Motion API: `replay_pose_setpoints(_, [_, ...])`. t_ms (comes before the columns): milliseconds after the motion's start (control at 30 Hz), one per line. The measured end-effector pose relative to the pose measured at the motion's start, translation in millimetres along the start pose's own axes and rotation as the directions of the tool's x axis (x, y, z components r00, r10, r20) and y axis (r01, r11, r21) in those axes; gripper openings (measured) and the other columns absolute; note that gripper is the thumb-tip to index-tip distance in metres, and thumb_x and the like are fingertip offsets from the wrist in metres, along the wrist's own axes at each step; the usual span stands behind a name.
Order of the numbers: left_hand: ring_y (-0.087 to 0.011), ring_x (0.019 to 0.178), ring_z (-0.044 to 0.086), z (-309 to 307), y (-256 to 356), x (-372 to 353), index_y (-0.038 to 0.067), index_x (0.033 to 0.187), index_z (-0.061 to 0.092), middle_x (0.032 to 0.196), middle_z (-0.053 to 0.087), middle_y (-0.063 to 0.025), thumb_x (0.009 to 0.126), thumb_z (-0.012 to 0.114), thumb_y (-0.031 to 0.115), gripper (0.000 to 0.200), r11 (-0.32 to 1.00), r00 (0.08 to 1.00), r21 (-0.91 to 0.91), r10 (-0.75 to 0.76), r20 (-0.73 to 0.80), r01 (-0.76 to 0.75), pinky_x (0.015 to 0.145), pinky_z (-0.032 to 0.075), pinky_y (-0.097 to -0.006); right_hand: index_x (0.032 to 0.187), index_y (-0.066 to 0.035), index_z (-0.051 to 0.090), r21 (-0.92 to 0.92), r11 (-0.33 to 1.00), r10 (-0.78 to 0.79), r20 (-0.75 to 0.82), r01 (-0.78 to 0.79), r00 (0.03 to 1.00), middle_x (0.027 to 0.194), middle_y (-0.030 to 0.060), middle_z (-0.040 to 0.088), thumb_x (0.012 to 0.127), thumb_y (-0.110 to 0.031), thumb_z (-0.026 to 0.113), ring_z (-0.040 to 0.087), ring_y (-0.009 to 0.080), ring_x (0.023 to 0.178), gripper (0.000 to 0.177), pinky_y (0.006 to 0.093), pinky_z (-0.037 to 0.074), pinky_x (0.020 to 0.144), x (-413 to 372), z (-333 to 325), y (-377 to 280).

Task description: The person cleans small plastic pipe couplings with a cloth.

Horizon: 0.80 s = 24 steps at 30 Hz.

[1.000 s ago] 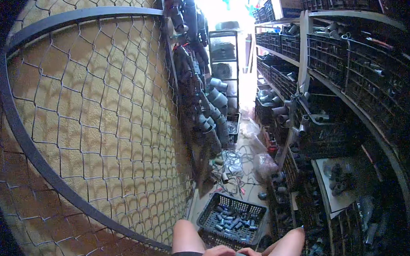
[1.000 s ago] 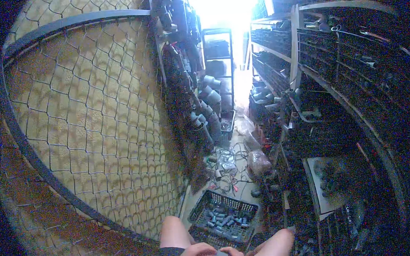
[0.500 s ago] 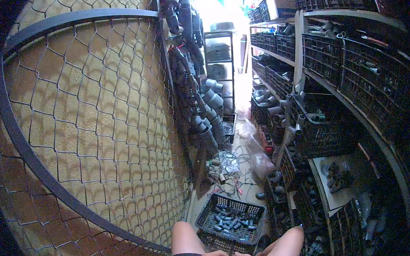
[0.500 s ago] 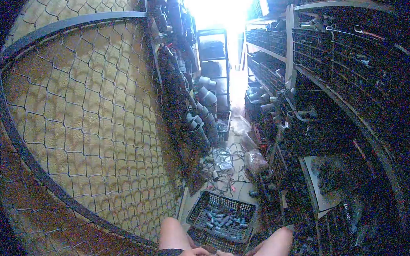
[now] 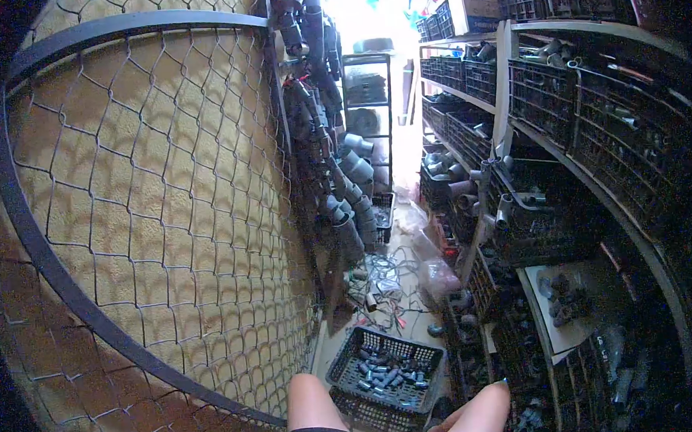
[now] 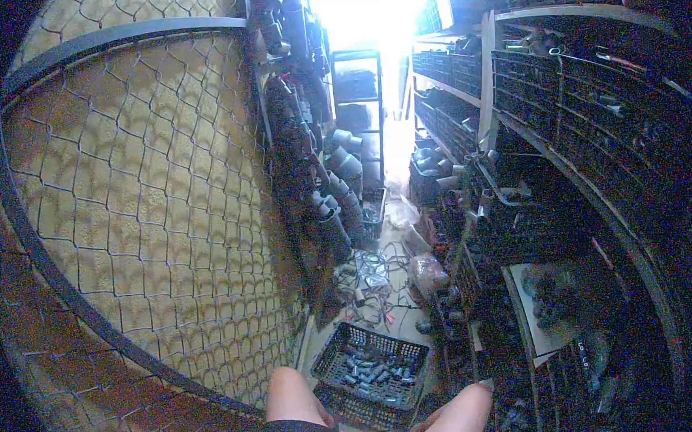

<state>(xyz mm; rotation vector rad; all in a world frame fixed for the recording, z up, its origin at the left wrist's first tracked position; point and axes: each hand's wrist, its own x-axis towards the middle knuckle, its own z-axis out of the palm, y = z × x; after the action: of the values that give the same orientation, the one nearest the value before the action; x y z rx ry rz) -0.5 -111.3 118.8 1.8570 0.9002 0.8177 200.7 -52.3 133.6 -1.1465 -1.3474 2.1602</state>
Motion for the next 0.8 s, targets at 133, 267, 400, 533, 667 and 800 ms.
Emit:
replay_pose_setpoints(133, [-0.0173,0.097,0.062,-5.3,74.9,23.2,0.001,0.111,0.062,0.105,0.065,-0.0108,0.093,0.061,0.012,0.021,0.632,0.859,-0.698,-0.509,-0.048,0.336,0.086,0.05,-0.0286,0.083,-0.003,0.059,-0.085,0.995,-0.055,-0.097,0.047,0.994,0.07,0.0194,0.059,0.096,-0.023,0.045,0.057,0.0287,0.058,0.028,0.0415,0.045,0.058,-11.1,7.0,-6.2])
replay_pose_setpoints(267, [-0.0144,0.075,0.064,5.1,49.6,18.8,0.0,0.096,0.067,0.079,0.067,-0.0051,0.088,0.069,0.02,0.021,0.971,0.887,0.058,-0.187,-0.422,0.232,0.07,0.052,-0.027,0.084,-0.003,0.059,-0.211,0.972,-0.146,-0.214,0.101,0.966,0.071,0.0191,0.059,0.096,-0.024,0.044,0.058,0.0308,0.058,0.029,0.0422,0.045,0.057,-29.0,18.3,-26.9])
replay_pose_setpoints(400, [-0.0098,0.066,0.059,0.1,63.3,29.3,0.001,0.087,0.069,0.075,0.066,-0.0033,0.088,0.069,0.018,0.017,0.451,0.719,-0.828,-0.69,-0.087,0.333,0.062,0.05,-0.0263,0.084,-0.002,0.057,-0.82,0.432,-0.648,0.008,0.376,0.761,0.071,0.0208,0.058,0.095,-0.021,0.044,0.058,0.0382,0.064,0.026,0.0448,0.046,0.055,-27.0,17.5,-24.5])
replay_pose_setpoints(533, [-0.0191,0.07,0.063,0.7,64.0,28.9,0.005,0.087,0.069,0.082,0.067,-0.0086,0.083,0.069,0.008,0.005,0.962,0.892,-0.239,-0.219,-0.396,0.13,0.064,0.051,-0.0301,0.09,-0.001,0.059,-0.222,0.972,-0.123,-0.232,0.07,0.965,0.067,0.0081,0.06,0.096,-0.024,0.046,0.06,0.021,0.059,0.027,0.0339,0.046,0.05,-24.1,11.9,-24.7])
replay_pose_setpoints(667, [-0.0273,0.07,0.063,-16.5,42.9,32.2,0.005,0.082,0.067,0.084,0.065,-0.0113,0.076,0.068,0.002,0.007,0.947,0.925,0.102,0.319,-0.206,-0.304,0.061,0.052,-0.0355,0.076,-0.007,0.061,0.426,0.791,0.314,0.333,-0.439,0.889,0.064,0.001,0.058,0.098,-0.031,0.041,0.054,0.0121,0.054,0.038,0.0261,0.039,0.045,7.0,-20.9,56.8])
replay_pose_setpoints(800, [-0.0193,0.058,0.058,27.9,5.9,21.0,0.003,0.086,0.066,0.071,0.063,-0.0092,0.081,0.065,0.005,0.005,0.99,0.847,-0.053,-0.139,-0.513,0.13,0.052,0.047,-0.0302,0.085,-0.007,0.058,-0.134,0.985,-0.124,-0.115,0.108,0.986,0.067,0.0021,0.058,0.099,-0.035,0.041,0.049,0.013,0.051,0.036,0.028,0.036,0.042,-24.5,7.7,-19.0])
